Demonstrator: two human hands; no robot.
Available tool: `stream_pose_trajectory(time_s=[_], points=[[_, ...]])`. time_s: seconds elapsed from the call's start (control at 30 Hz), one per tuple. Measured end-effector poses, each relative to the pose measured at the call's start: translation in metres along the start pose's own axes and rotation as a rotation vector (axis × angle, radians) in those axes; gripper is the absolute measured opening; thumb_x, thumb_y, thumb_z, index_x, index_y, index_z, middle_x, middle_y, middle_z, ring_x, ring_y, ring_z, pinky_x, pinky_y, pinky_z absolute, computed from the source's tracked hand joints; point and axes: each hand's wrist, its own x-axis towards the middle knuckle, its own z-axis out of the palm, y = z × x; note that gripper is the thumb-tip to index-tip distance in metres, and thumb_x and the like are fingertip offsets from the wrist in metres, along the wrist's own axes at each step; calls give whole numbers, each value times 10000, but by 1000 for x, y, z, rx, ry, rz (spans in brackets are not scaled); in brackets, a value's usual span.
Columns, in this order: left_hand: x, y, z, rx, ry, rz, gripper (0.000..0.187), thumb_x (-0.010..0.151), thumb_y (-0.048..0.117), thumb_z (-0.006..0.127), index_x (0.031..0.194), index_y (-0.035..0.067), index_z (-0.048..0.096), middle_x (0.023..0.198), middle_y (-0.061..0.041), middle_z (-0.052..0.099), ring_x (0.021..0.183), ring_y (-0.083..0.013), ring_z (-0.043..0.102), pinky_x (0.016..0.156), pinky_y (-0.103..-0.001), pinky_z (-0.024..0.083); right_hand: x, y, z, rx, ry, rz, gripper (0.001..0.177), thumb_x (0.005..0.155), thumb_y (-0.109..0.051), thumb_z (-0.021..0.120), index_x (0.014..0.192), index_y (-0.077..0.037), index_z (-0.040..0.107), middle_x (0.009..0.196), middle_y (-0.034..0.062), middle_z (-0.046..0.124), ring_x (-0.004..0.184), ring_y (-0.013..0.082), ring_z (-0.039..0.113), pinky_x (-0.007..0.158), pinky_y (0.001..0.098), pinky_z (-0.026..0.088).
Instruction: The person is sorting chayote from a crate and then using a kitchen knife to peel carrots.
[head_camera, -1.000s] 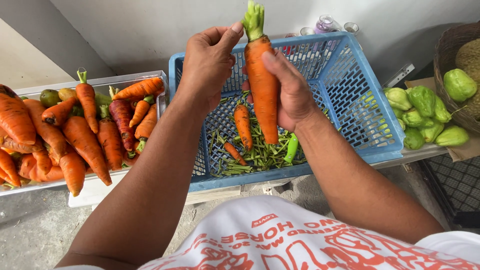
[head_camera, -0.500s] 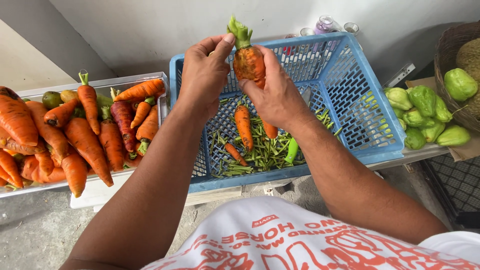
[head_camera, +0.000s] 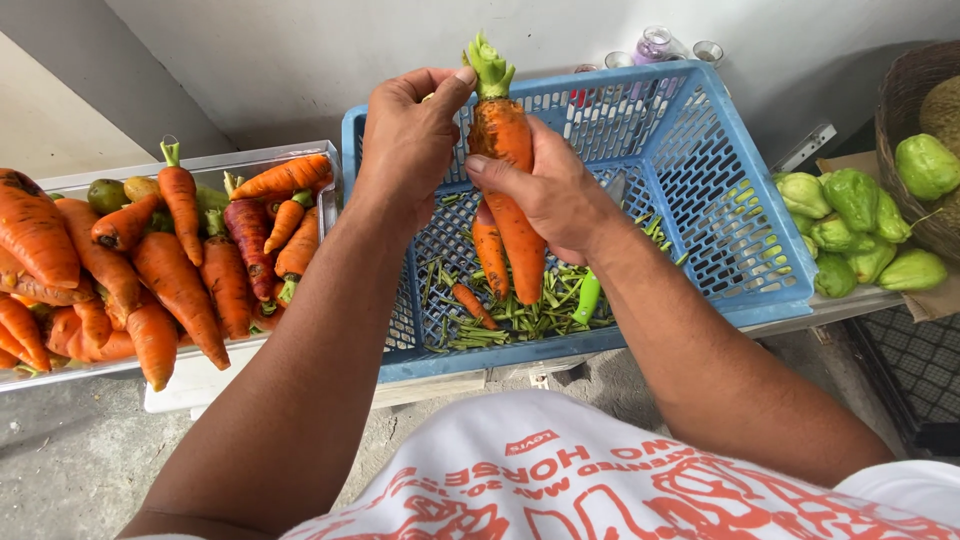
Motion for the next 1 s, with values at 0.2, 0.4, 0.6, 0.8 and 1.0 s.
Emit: stream_pose_trajectory(time_s=[0.2,0.4,0.6,0.8,1.0], points=[[7,-13,-4,133,80,204,307,953,317,700,1044,29,755,847,-13,737,743,-47,629,655,-253,557,-4,-7,7,-650,156,-163,623,910,-309,800,1376,-61,469,1128,83,665,1029,200,693,911,381,568],[-13,4,12,375,139,148,498,958,517,638,973,32,750,806,-59,735,726,-121,730,637,-329,626,0,-1,13,-885,343,-319,693,807,-318,942,1240,-9,498,1136,175,644,1071,297,682,905,444,557],[-15,-9,22,348,190,236,451,1010,430,557,1000,23,751,812,-68,771,749,-127,735,698,-323,593,1,22,14,-814,383,-438,747,916,-170,842,1418,13,320,1286,239,575,1215,388,626,1032,485,516],[-1,-29,27,-124,103,-10,383,1048,264,477,1086,-48,696,914,-117,733,826,-153,704,774,-337,608,-6,30,17,-908,411,-464,846,898,-69,801,1516,18,230,1387,309,413,1306,444,502,1095,500,466],[-2,-28,28,-29,133,-238,332,1016,216,451,1107,-1,685,894,-92,707,805,-151,677,721,-363,579,-1,43,4,-809,327,-347,722,892,-104,792,1438,-2,331,1298,223,552,1229,377,609,1022,477,514]])
